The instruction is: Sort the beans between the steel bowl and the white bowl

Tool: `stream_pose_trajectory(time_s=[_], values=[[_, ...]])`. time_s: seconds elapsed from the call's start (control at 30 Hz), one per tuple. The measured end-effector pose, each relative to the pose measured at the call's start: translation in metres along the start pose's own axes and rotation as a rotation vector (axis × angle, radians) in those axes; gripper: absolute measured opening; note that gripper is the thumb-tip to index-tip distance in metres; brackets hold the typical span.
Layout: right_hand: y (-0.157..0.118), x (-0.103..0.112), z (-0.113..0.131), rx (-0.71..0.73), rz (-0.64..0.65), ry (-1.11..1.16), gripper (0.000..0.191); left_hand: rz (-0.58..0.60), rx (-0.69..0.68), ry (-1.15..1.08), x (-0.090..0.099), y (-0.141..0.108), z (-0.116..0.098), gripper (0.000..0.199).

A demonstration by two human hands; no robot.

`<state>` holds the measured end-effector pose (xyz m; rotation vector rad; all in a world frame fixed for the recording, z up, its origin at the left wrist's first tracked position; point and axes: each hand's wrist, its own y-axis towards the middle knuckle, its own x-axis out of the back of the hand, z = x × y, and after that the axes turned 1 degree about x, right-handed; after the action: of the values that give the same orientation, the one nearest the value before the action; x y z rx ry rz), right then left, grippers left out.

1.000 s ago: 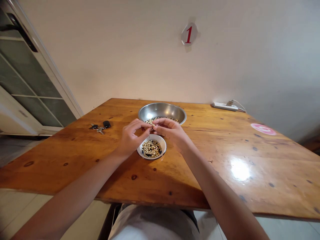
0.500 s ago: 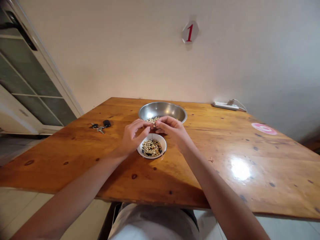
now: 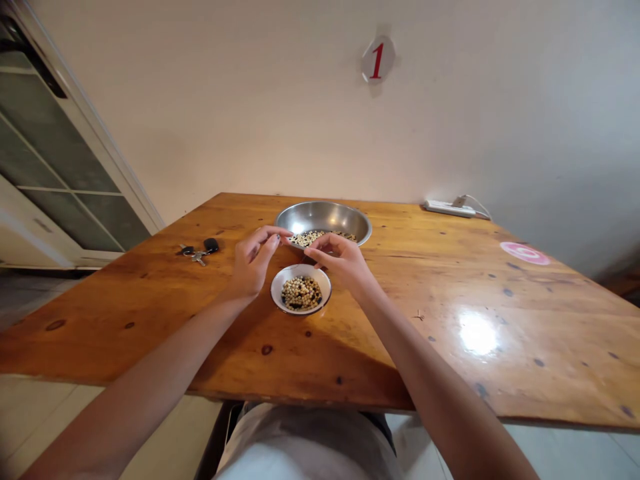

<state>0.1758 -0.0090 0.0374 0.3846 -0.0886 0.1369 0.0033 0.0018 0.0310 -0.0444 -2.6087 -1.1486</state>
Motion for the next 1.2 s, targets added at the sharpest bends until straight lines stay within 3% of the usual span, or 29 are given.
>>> stream_pose_trajectory(time_s=[0.2, 0.47, 0.73, 1.03, 1.13, 1.2], values=[[0.001, 0.003, -0.003, 0.02, -0.015, -0.029, 0.017, 0.02, 0.01, 0.045, 0.003, 0.002, -0.006, 0.022], [0.005, 0.002, 0.004, 0.086, 0.027, -0.152, 0.015, 0.218, -0.121, 0.186, -0.001, 0.005, -0.004, 0.008], [0.033, 0.009, 0.018, 0.187, 0.04, -0.313, 0.013, 0.219, 0.072, 0.091, 0.0, 0.007, 0.005, 0.018], [0.044, -0.006, 0.02, 0.242, 0.194, -0.501, 0.018, 0.174, 0.11, 0.058, 0.0, 0.009, 0.017, 0.028], [0.062, 0.004, 0.009, 0.228, 0.149, -0.645, 0.028, 0.153, 0.125, 0.061, 0.002, 0.01, 0.017, 0.027], [0.078, 0.018, -0.004, 0.155, 0.095, -0.861, 0.031, 0.147, 0.143, 0.064, 0.004, 0.01, 0.015, 0.025]])
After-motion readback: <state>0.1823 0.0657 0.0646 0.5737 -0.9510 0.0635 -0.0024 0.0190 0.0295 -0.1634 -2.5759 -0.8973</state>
